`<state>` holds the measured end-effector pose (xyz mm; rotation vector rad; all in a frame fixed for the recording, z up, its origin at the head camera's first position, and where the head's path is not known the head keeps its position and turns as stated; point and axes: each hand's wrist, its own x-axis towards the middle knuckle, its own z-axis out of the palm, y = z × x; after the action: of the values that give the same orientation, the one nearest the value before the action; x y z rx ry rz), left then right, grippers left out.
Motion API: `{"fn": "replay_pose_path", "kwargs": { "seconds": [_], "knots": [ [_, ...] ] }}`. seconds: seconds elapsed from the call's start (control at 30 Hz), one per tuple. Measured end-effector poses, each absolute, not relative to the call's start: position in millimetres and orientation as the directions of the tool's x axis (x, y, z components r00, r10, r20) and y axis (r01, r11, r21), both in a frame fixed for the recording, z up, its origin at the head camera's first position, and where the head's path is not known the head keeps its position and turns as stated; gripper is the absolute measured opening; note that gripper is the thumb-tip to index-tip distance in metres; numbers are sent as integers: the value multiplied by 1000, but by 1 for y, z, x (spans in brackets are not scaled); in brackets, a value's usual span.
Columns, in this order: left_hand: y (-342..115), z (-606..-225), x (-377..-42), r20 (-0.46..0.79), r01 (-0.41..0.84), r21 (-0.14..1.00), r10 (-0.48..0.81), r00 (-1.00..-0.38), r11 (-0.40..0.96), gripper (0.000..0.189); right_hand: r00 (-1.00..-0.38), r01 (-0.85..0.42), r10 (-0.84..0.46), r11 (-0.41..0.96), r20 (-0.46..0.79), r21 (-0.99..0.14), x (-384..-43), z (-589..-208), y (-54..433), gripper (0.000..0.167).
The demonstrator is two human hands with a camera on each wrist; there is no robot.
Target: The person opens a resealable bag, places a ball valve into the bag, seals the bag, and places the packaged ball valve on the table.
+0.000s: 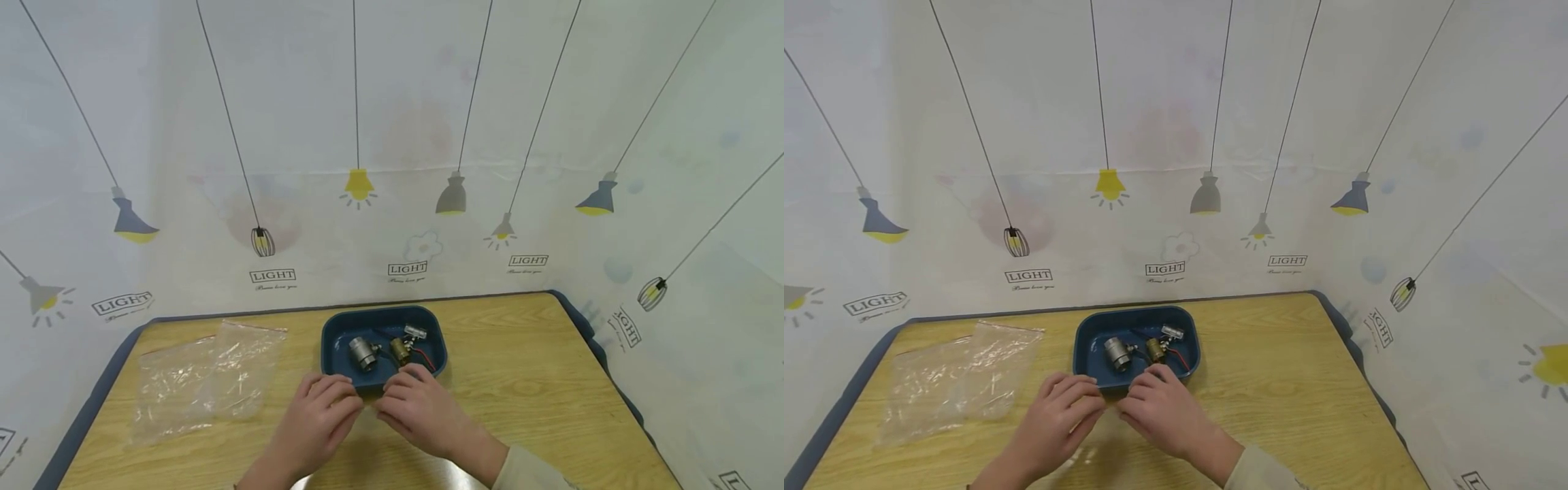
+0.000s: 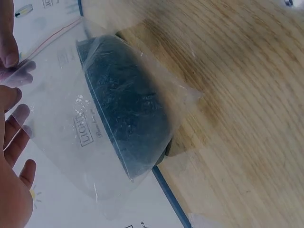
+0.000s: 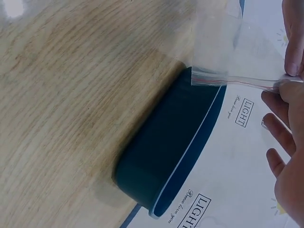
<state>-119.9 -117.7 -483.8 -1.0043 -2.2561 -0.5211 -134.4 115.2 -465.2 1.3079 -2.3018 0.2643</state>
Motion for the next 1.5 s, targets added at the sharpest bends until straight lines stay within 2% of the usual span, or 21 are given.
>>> {"fn": "replay_pose_path", "kwargs": {
  "seconds": [0.2,0.33,0.5,0.73,0.9,1.1,1.23,1.43,1.5],
  "knots": [
    [-115,-485,-120,658,743,79,525,-540,664,19,-447,-835,-740,547,503,63,-133,-467,114,8],
    [-113,-486,-120,631,720,80,524,-572,689,23,-444,-823,-714,563,541,68,-132,-470,114,9],
    [-112,-489,-120,604,704,114,514,-610,701,20,-437,-808,-694,583,572,90,-132,-474,114,9],
    [-110,-486,-117,578,679,133,500,-645,722,6,-475,-796,-682,603,557,60,-130,-476,113,5],
    [-107,-485,-115,642,663,120,452,-620,739,13,-487,-785,-648,618,586,31,-131,-477,112,5],
    [-101,-487,-110,681,646,118,412,-606,754,12,-562,-754,-598,654,571,-56,-129,-475,108,6],
    [-96,-489,-108,680,632,177,371,-633,754,17,-611,-730,-589,678,529,-88,-128,-472,106,6],
    [-91,-487,-106,647,581,314,279,-710,751,15,-633,-721,-586,685,506,-109,-126,-469,104,9],
    [-90,-487,-106,646,572,327,264,-717,752,12,-636,-719,-585,685,504,-112,-126,-469,103,9]
  ]
}}
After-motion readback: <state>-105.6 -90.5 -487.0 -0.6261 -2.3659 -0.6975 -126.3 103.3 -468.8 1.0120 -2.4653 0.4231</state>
